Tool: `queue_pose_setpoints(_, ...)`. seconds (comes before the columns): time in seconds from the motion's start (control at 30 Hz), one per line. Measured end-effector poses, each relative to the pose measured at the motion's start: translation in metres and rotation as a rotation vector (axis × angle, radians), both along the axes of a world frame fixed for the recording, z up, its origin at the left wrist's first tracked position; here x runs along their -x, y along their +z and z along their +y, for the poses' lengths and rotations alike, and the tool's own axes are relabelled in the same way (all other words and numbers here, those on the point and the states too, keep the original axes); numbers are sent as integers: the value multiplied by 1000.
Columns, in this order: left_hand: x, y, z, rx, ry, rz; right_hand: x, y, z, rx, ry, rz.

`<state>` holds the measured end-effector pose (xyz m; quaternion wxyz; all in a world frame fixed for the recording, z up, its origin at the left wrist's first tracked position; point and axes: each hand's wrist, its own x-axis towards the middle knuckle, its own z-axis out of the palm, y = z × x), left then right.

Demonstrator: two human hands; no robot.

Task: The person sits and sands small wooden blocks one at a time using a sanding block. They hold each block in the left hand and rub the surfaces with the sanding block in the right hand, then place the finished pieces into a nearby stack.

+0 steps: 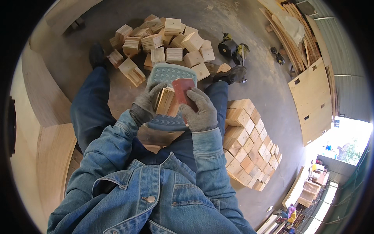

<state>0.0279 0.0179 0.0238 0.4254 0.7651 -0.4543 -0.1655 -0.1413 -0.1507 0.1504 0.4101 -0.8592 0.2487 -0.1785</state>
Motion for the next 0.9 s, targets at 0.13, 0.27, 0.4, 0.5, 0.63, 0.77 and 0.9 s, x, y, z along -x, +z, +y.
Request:
queue_pose_setpoints(0.13, 2, -10, -1, 49, 1, 7, -4, 0, 9, 17, 77, 18)
queue_pose_setpoints(0.27, 2, -12, 3, 56, -19, -21, 0, -13, 9, 25, 52, 19)
queue_pose_setpoints(0.4, 3, 18, 11, 11, -85, 125, 3, -20, 7, 62, 40, -3)
queue_pose_setpoints(0.5, 9, 18, 15, 45, 3, 74, 1, -18, 10, 133, 67, 9)
queue_pose_setpoints(0.63, 20, 23, 7, 45, 134, 153, 0, -20, 14, 122, 65, -22)
queue_pose_setpoints(0.77, 20, 28, 6, 28, 144, 268, 3, -15, 14, 81, 29, -19)
queue_pose_setpoints(0.9, 20, 52, 8, -92, 144, 319, 7, 6, 14, 73, 41, 7)
